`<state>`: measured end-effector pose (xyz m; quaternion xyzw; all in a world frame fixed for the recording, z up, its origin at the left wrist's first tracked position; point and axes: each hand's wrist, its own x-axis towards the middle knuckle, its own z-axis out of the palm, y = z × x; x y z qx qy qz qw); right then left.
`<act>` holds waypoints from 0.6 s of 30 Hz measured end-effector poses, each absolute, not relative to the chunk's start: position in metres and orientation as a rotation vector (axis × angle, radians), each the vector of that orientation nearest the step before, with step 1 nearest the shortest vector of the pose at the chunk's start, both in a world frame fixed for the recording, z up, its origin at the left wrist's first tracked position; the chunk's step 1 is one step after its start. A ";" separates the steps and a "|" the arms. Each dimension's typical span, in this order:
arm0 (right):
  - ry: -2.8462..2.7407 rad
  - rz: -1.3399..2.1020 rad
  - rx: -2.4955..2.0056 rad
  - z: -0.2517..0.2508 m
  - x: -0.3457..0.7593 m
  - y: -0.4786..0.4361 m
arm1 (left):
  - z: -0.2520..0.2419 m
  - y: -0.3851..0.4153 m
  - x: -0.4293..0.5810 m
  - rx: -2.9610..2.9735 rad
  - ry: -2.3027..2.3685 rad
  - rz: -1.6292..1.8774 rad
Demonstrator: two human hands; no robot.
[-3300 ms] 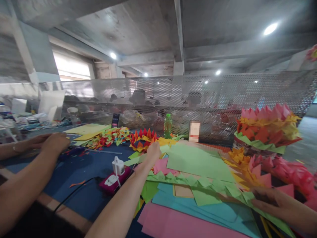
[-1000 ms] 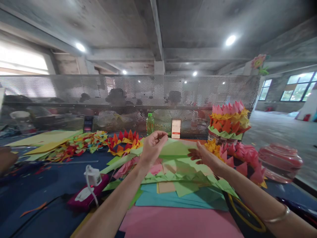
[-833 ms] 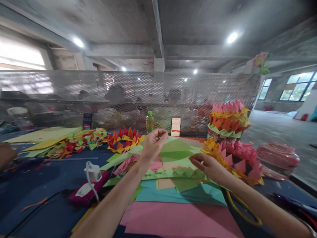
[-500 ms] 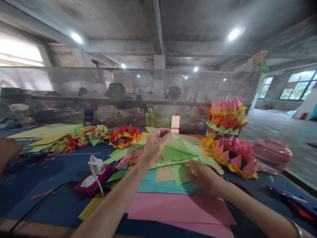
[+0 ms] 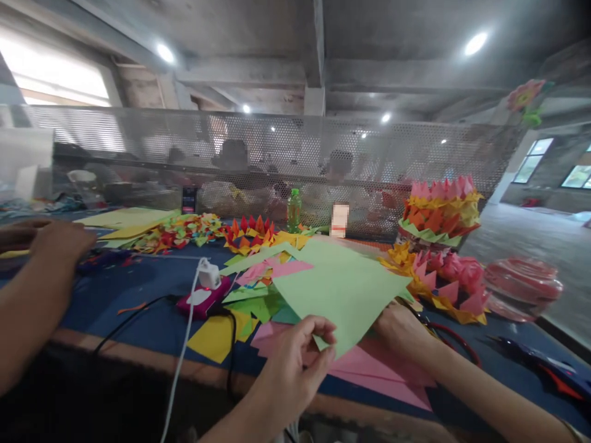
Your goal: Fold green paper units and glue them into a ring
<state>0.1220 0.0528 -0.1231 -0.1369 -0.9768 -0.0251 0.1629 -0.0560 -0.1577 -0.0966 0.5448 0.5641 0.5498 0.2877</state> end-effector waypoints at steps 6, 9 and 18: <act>-2.808 -0.142 -0.387 -0.124 0.162 0.041 | -0.052 -0.071 -0.081 1.649 1.637 1.418; -2.798 -0.159 -0.360 -0.127 0.177 0.037 | -0.031 -0.029 -0.074 1.643 1.677 1.492; -2.569 -0.205 -0.390 -0.144 0.269 0.019 | -0.085 -0.130 0.021 1.581 1.432 1.848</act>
